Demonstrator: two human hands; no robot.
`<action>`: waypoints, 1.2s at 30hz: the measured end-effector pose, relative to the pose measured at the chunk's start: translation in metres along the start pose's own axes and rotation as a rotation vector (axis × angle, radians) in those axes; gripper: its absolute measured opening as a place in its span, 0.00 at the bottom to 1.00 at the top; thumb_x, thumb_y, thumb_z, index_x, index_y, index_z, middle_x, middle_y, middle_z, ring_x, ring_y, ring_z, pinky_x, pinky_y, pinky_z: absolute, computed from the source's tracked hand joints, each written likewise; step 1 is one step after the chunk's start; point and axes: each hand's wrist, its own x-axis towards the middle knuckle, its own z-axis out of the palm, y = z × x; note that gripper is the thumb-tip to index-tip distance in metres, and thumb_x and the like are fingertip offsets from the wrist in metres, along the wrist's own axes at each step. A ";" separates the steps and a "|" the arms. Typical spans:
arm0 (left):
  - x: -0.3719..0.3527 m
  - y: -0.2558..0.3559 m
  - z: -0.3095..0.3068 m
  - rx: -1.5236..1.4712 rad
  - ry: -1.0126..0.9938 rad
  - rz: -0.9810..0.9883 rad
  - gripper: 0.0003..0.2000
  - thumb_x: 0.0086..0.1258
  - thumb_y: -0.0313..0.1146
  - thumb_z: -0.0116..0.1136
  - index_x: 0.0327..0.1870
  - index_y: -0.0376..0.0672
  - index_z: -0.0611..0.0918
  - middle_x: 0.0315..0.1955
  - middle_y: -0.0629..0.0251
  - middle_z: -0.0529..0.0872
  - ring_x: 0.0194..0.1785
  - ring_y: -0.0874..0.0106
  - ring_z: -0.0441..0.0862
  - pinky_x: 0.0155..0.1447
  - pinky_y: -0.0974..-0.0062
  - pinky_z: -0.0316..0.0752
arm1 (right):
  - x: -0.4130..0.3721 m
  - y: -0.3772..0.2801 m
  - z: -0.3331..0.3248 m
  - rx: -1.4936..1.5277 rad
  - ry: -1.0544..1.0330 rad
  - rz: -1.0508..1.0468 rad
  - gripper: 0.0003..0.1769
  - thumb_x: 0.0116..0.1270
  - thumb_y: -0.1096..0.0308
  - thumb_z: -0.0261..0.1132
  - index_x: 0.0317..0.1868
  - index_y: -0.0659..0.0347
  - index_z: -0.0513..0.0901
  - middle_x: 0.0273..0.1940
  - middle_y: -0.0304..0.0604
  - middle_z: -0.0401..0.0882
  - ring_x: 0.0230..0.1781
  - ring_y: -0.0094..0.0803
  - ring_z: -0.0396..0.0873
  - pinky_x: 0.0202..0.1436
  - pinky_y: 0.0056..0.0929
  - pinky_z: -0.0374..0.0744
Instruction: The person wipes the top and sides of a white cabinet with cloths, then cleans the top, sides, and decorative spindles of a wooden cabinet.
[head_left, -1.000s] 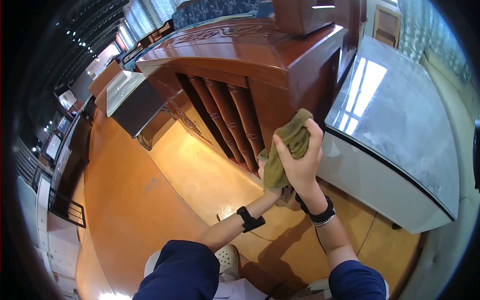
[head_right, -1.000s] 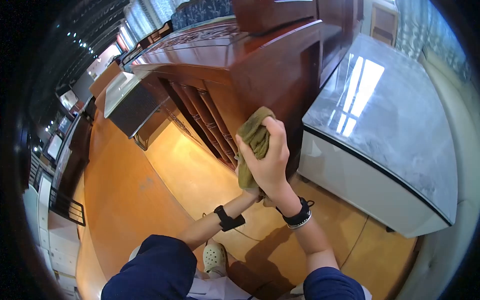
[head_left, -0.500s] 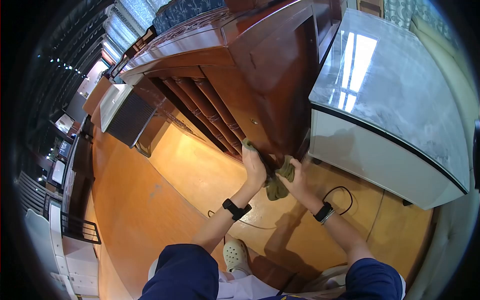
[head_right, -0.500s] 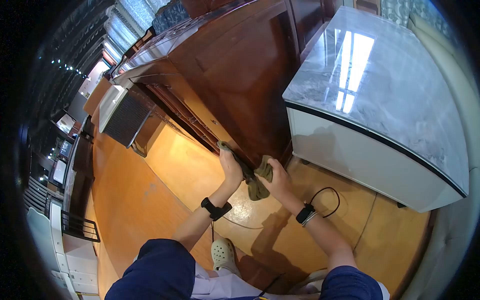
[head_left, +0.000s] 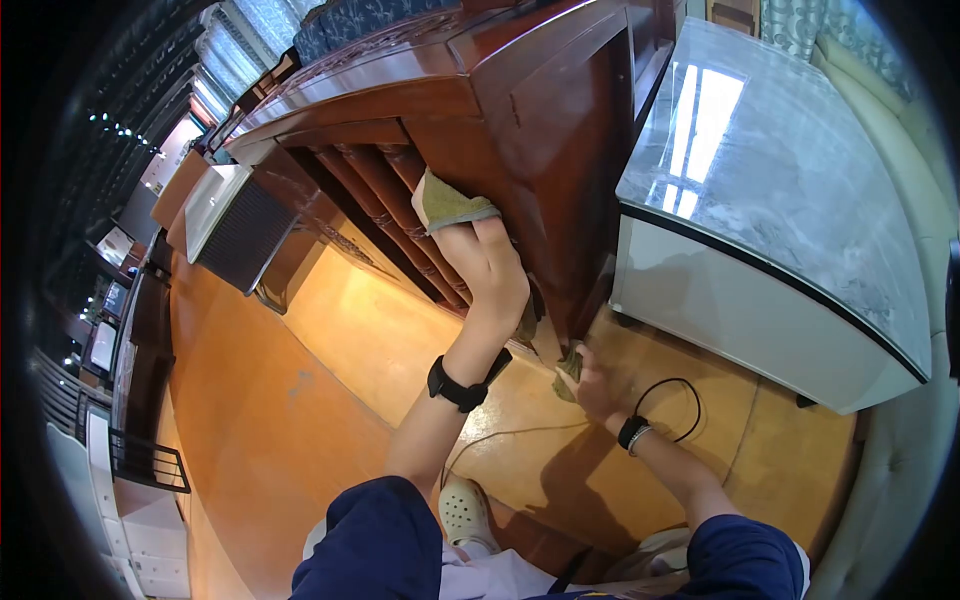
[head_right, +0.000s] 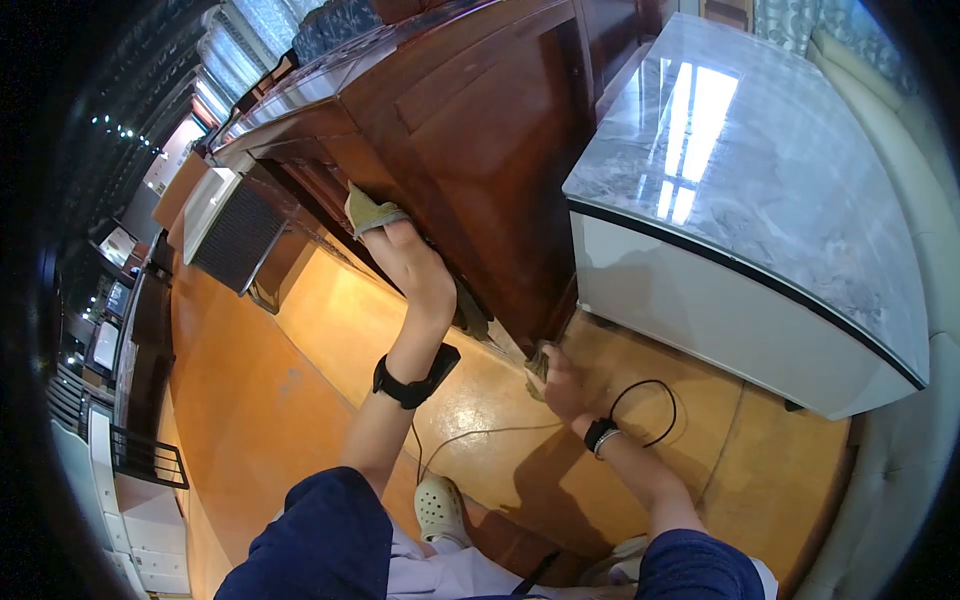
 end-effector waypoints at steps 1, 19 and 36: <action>0.001 0.001 0.002 -0.005 0.002 0.000 0.23 0.72 0.35 0.34 0.63 0.30 0.57 0.57 0.54 0.63 0.61 0.65 0.60 0.66 0.71 0.50 | 0.003 -0.005 -0.002 0.038 -0.021 0.091 0.29 0.55 0.66 0.67 0.54 0.65 0.66 0.49 0.56 0.72 0.50 0.51 0.71 0.55 0.40 0.69; -0.052 -0.012 -0.001 0.083 -0.012 -0.034 0.27 0.63 0.37 0.43 0.58 0.25 0.59 0.60 0.42 0.56 0.63 0.51 0.54 0.66 0.59 0.48 | 0.086 -0.135 -0.032 0.183 0.443 -0.414 0.34 0.44 0.81 0.68 0.53 0.63 0.62 0.51 0.59 0.68 0.49 0.54 0.70 0.52 0.40 0.71; 0.109 0.047 -0.008 0.375 -0.169 0.760 0.08 0.64 0.29 0.46 0.37 0.33 0.75 0.48 0.45 0.73 0.53 0.48 0.68 0.58 0.57 0.59 | 0.063 -0.103 -0.019 0.068 0.359 -0.334 0.32 0.53 0.75 0.68 0.54 0.65 0.58 0.46 0.59 0.67 0.46 0.53 0.70 0.48 0.43 0.70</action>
